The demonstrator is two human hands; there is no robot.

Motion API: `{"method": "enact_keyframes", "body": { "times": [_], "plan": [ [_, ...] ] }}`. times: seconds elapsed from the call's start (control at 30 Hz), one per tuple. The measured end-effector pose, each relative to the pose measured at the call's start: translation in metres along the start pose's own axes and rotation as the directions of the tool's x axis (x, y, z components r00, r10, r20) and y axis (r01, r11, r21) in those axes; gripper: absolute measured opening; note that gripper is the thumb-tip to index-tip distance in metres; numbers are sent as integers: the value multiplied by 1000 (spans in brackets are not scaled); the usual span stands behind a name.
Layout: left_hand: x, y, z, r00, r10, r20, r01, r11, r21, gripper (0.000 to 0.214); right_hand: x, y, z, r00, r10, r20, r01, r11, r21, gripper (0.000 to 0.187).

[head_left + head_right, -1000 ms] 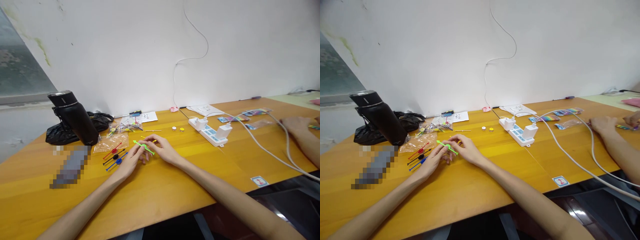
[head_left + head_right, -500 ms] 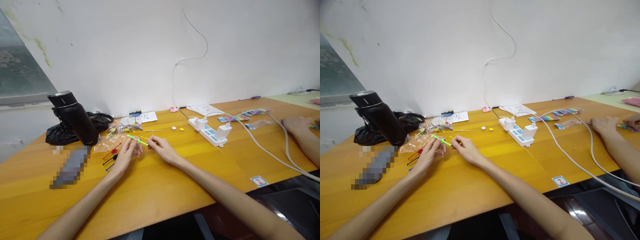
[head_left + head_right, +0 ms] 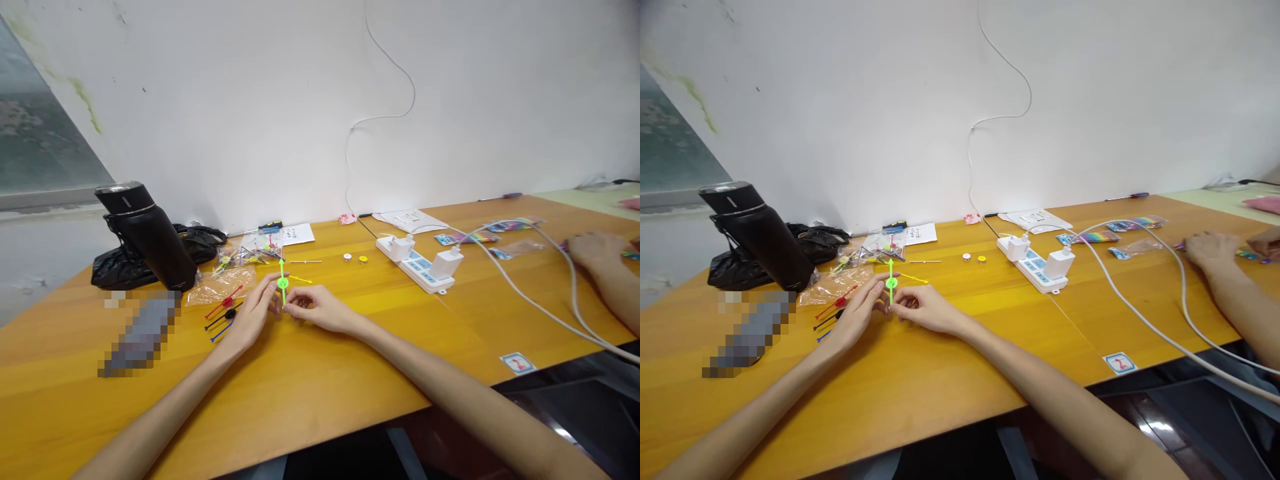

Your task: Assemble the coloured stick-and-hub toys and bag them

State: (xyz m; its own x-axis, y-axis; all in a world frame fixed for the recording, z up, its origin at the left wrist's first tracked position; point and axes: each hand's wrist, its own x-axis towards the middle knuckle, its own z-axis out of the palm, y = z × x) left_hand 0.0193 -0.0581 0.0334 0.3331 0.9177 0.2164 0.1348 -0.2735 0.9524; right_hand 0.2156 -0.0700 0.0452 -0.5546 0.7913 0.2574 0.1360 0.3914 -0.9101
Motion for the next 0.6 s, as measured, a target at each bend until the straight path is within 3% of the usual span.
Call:
{"method": "enact_keyframes", "body": {
  "times": [0.17, 0.37, 0.6],
  "plan": [
    [2, 0, -1, 995, -62, -84, 58, 997, -45, 49, 1, 0, 0, 993, 31, -111, -34, 999, -25, 27],
    [5, 0, -2, 994, -36, -105, 26, 996, -91, 42, 2, -1, -2, 977, -12, -214, 2, 999, -48, 28],
    [5, -2, -4, 993, 23, -114, -25, 999, -20, 39, 2, 4, -3, 983, -20, -184, -1, 994, -110, 29]
  ]
}}
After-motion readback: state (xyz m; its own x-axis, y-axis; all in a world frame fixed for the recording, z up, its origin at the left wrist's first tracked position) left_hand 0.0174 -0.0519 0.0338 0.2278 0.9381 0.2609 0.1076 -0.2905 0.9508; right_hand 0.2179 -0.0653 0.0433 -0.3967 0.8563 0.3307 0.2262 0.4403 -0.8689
